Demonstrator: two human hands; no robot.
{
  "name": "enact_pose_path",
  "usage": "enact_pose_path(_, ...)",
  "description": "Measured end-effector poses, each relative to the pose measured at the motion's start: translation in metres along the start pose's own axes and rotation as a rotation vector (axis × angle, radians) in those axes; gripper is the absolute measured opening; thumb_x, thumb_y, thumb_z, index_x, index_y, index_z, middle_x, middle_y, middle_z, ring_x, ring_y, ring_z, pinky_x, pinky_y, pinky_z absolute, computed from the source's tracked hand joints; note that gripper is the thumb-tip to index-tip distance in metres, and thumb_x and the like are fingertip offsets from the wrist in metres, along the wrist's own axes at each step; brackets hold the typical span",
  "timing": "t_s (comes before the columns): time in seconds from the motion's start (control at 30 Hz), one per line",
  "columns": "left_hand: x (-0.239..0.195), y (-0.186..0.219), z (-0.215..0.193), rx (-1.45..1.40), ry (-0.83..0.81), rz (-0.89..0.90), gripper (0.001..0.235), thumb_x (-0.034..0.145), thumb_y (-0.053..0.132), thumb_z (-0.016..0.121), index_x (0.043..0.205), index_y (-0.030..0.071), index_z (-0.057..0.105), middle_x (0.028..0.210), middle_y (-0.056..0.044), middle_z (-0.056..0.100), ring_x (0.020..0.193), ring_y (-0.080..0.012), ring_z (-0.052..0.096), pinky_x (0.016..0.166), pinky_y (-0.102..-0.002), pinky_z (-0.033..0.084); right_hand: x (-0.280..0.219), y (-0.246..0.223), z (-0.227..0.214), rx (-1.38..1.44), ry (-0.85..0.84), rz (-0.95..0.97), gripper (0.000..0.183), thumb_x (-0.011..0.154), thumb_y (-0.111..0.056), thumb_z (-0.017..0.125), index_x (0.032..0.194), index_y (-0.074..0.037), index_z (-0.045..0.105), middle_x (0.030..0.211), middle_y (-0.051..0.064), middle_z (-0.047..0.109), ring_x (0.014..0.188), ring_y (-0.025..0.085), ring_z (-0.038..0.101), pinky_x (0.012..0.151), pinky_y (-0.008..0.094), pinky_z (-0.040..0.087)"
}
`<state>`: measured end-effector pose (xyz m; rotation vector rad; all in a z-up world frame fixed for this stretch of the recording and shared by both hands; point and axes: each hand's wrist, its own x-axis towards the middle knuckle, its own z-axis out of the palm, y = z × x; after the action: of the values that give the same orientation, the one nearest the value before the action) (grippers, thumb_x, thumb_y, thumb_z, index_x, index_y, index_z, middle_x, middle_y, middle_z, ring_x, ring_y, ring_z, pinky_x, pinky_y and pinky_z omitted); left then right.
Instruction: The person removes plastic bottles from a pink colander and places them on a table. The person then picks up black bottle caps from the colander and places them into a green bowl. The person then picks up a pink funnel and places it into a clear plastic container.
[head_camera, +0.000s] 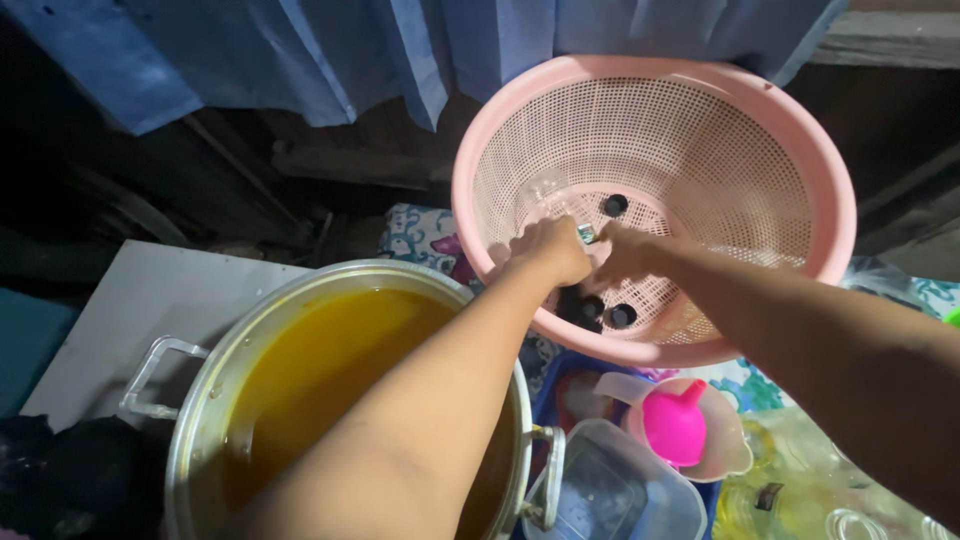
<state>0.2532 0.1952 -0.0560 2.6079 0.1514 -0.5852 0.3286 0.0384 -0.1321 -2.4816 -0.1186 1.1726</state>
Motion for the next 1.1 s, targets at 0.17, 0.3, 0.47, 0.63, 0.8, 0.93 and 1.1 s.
enact_pose_path(0.17,0.012,-0.006,0.014,-0.083,-0.088,0.025,0.067,0.091,0.036,0.066,0.147,0.005,0.047,0.139,-0.021,0.062,0.129,-0.0323,0.061,0.106,-0.043,0.049,-0.015,-0.014,0.02,0.127,-0.183,-0.063,0.094,0.079,-0.03,0.081,0.154,-0.02,0.025,0.13,0.01,0.067,0.124,0.026,0.062,0.095,0.041,0.057)
enact_pose_path(0.3,0.021,-0.008,0.012,-0.139,-0.075,-0.062,0.074,0.092,0.033,0.063,0.152,-0.002,0.036,0.132,-0.024,0.07,0.121,-0.0319,0.07,0.099,-0.041,0.057,-0.015,-0.023,0.024,0.057,-0.008,-0.156,0.071,0.079,-0.028,0.083,0.139,-0.005,0.052,0.123,0.013,0.071,0.116,0.026,0.067,0.089,0.042,0.062)
enact_pose_path(0.47,0.026,-0.005,0.0,-0.353,-0.005,-0.331,0.069,0.095,0.037,0.061,0.151,0.002,0.042,0.137,-0.021,0.067,0.12,-0.0303,0.067,0.1,-0.038,0.055,-0.002,-0.035,0.027,0.172,0.105,-0.254,0.074,0.077,-0.028,0.081,0.14,-0.015,0.045,0.123,0.011,0.067,0.112,0.03,0.064,0.086,0.05,0.059)
enact_pose_path(0.63,0.047,-0.01,0.01,-0.55,-0.038,-0.383,0.06,0.096,0.036,0.057,0.146,0.005,0.047,0.135,-0.021,0.066,0.115,-0.0304,0.067,0.097,-0.039,0.055,0.018,-0.036,0.026,0.07,-0.068,-0.235,0.058,0.082,-0.038,0.076,0.134,-0.015,0.066,0.127,0.01,0.071,0.12,0.028,0.063,0.094,0.05,0.056)
enact_pose_path(0.8,0.082,-0.03,0.029,-0.813,-0.134,-0.338,0.048,0.093,0.034,0.057,0.134,0.009,0.061,0.129,-0.021,0.067,0.108,-0.0314,0.064,0.091,-0.041,0.052,0.028,-0.042,0.033,0.403,-0.093,-0.2,0.066,0.079,-0.025,0.078,0.141,-0.018,0.056,0.145,0.009,0.058,0.133,0.032,0.05,0.104,0.056,0.05)
enact_pose_path(0.93,0.101,-0.036,0.039,-1.019,-0.25,-0.294,0.042,0.092,0.033,0.058,0.125,0.012,0.073,0.124,-0.021,0.068,0.102,-0.0321,0.061,0.087,-0.042,0.049,0.016,-0.045,0.027,0.667,-0.194,-0.138,0.071,0.081,-0.024,0.072,0.147,-0.021,0.046,0.154,0.014,0.048,0.138,0.04,0.046,0.106,0.059,0.044)
enact_pose_path(1.1,0.104,-0.04,0.041,-1.084,-0.177,-0.445,0.04,0.09,0.035,0.061,0.127,0.02,0.067,0.11,-0.017,0.066,0.092,-0.0309,0.058,0.081,-0.052,0.047,-0.024,-0.058,0.016,0.691,0.013,-0.013,0.083,0.084,-0.021,0.072,0.155,-0.031,0.031,0.163,0.013,0.032,0.143,0.048,0.036,0.11,0.064,0.041)
